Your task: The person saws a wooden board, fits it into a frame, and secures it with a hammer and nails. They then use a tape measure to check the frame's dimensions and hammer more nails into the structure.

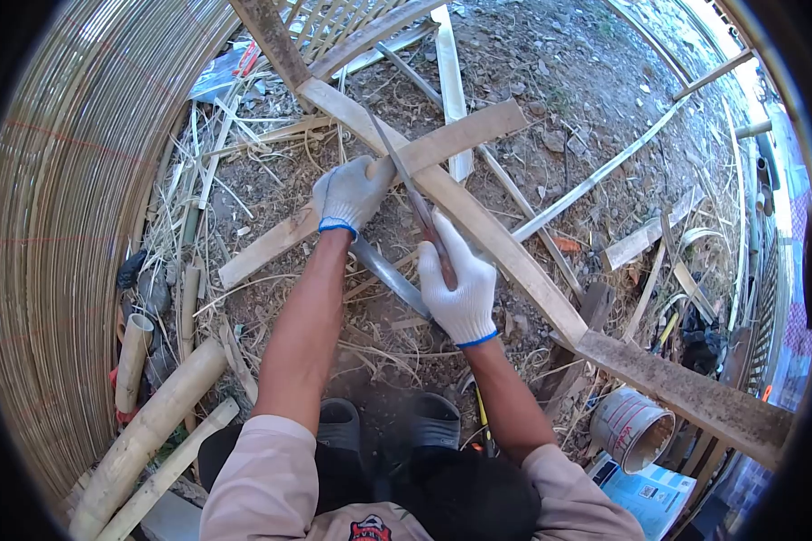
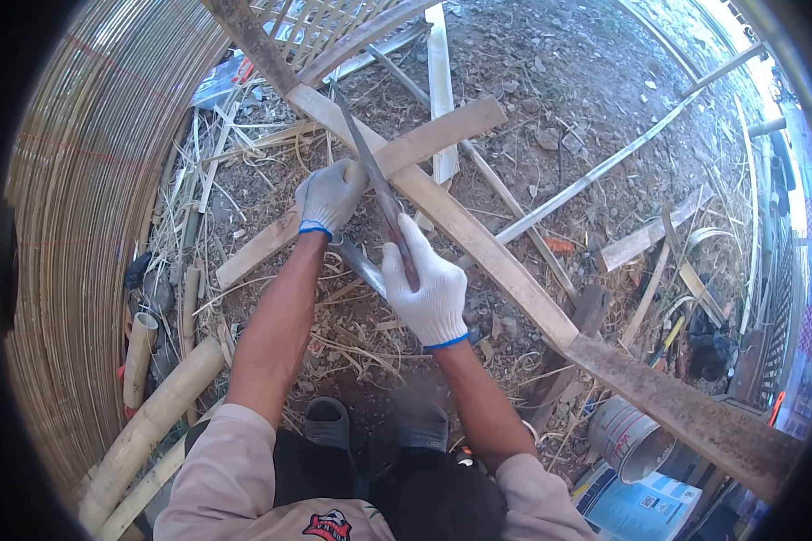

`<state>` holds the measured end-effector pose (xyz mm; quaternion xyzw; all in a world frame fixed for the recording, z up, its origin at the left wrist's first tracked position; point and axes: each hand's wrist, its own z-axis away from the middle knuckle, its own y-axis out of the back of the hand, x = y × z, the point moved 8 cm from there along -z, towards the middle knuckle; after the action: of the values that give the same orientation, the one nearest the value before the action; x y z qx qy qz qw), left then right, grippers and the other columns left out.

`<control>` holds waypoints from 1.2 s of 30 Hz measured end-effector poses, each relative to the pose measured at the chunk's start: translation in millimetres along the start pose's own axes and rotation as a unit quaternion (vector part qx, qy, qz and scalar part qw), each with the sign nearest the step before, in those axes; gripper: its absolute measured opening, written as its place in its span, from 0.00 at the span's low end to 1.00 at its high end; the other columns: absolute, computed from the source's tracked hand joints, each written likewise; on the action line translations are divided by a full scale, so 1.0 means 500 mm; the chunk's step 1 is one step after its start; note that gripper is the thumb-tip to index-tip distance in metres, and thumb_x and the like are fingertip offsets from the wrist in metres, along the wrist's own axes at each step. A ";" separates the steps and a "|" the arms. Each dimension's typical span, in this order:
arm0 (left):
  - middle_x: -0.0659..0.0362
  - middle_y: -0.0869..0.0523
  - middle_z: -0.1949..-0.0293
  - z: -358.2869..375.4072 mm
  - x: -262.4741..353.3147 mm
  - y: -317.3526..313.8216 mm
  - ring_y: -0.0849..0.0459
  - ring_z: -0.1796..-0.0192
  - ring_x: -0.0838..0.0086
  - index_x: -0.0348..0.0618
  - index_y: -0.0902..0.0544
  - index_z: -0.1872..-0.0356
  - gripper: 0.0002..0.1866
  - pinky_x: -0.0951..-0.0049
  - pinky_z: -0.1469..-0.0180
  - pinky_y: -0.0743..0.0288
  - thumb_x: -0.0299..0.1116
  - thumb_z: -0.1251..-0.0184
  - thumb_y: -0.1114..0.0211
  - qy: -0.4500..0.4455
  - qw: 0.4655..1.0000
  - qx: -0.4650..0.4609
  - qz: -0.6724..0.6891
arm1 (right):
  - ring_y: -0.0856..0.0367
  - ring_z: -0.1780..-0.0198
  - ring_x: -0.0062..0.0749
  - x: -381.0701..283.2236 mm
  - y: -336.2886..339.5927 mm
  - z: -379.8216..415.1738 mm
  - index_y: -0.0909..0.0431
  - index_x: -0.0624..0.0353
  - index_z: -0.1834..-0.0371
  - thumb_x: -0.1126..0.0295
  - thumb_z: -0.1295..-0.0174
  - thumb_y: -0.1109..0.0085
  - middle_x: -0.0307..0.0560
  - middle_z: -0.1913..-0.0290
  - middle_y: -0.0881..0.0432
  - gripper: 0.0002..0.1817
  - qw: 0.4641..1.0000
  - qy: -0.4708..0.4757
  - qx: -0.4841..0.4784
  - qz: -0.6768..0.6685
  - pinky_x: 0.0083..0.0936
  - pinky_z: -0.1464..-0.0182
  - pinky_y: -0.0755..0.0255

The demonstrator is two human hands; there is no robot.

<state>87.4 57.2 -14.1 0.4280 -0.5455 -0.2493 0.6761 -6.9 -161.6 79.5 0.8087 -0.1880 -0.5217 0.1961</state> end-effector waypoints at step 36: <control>0.41 0.09 0.61 -0.002 0.010 0.009 0.10 0.52 0.44 0.44 0.10 0.65 0.36 0.51 0.48 0.20 0.69 0.25 0.48 -0.003 1.000 -0.012 0.024 | 0.06 0.65 0.28 0.031 0.053 0.094 0.18 0.69 0.32 0.76 0.33 0.31 0.59 0.63 0.07 0.25 0.993 -0.102 -0.025 -0.046 0.24 0.60 0.16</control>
<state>89.0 55.5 -7.6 0.4061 -0.5548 -0.2407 0.6851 -46.9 -197.8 63.5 0.7539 -0.1570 -0.6144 0.1718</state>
